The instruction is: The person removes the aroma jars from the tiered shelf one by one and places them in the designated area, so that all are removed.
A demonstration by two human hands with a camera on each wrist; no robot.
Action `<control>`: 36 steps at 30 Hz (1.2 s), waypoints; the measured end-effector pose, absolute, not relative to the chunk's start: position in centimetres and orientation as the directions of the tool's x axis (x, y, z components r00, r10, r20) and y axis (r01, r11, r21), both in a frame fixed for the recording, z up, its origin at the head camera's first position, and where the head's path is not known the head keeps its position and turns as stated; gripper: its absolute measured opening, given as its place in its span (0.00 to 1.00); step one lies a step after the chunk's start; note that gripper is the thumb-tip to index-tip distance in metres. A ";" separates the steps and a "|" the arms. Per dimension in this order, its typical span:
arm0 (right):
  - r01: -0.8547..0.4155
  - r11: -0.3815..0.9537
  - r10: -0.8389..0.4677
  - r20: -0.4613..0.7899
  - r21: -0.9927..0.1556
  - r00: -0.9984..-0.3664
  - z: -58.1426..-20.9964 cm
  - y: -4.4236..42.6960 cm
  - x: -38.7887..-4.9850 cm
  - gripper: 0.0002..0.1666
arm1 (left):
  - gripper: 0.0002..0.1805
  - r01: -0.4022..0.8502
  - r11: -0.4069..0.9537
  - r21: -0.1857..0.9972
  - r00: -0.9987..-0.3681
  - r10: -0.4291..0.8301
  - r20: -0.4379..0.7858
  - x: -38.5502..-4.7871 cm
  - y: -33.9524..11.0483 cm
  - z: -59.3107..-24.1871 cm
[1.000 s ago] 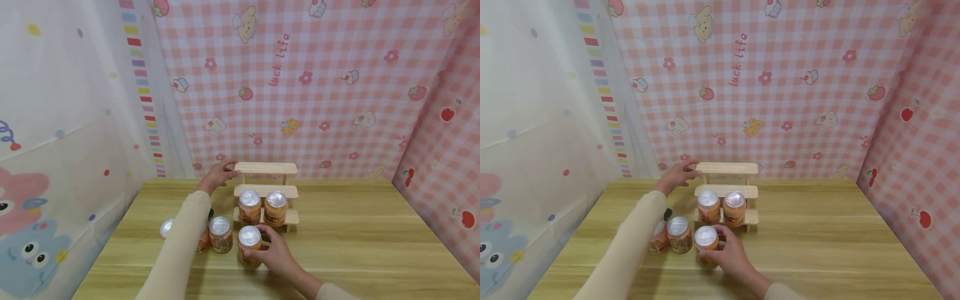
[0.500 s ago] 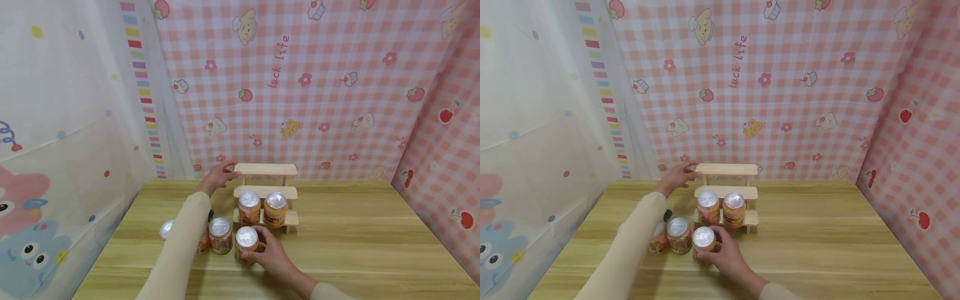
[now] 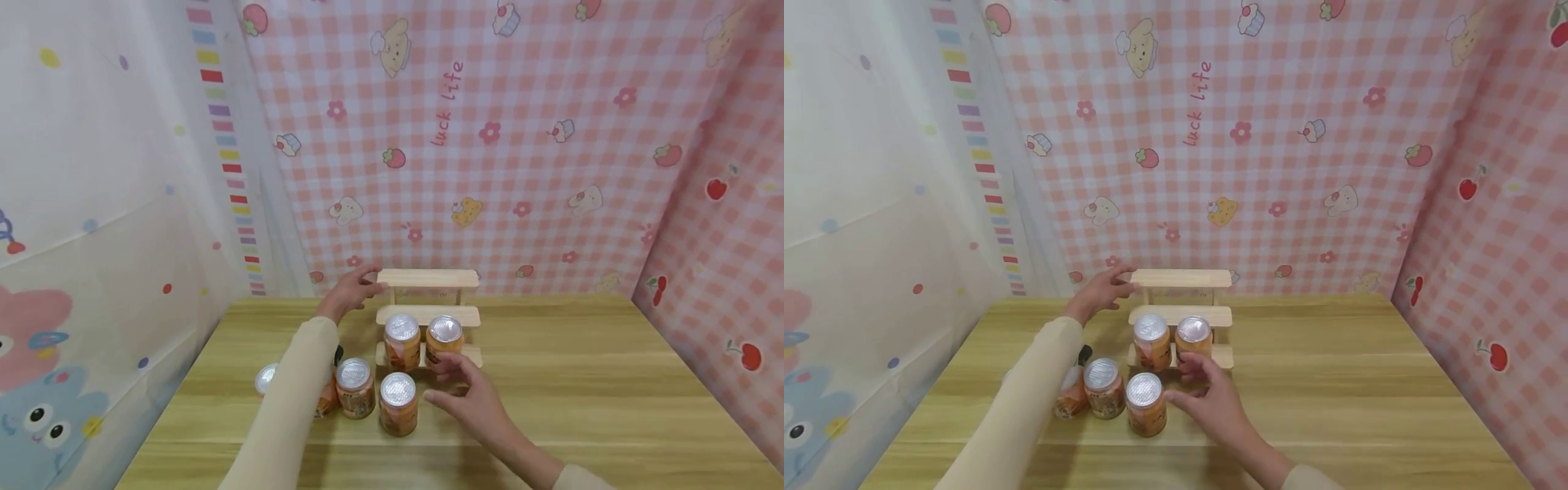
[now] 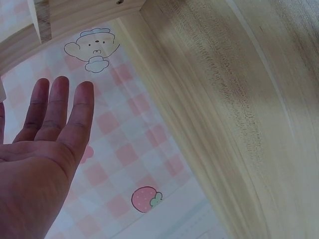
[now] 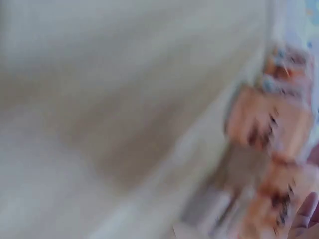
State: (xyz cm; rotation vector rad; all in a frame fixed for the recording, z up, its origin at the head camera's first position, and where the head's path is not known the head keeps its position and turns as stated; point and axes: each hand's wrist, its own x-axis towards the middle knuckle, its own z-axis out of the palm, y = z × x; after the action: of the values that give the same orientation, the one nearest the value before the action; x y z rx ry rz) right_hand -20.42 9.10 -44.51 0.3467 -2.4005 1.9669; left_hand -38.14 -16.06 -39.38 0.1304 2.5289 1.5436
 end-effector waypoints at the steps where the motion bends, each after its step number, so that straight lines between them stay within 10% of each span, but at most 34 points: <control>1: -0.205 0.192 -0.142 0.179 -0.960 -0.974 -44.0 9.6 -20.8 0.34 | 0.31 -0.018 0.457 0.889 -0.981 0.166 -0.105 -38.2 -16.1 -39.4; 15: -0.260 0.353 -0.158 0.217 -0.899 -0.963 -43.2 12.2 -26.8 0.51 | 0.31 -0.024 0.443 0.896 -0.981 0.164 -0.107 -38.1 -16.3 -39.2; 36: -0.201 0.353 -0.174 0.147 -0.914 -0.974 -44.6 11.3 -27.9 0.45 | 0.31 -0.038 0.437 0.899 -0.980 0.162 -0.120 -38.3 -16.2 -39.5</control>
State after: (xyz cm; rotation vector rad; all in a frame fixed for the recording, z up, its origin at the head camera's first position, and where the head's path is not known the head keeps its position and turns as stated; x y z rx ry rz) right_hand -27.85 11.34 -44.60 0.3553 -2.5632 1.7376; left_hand -38.30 -16.23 -39.51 0.1087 2.4980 1.5705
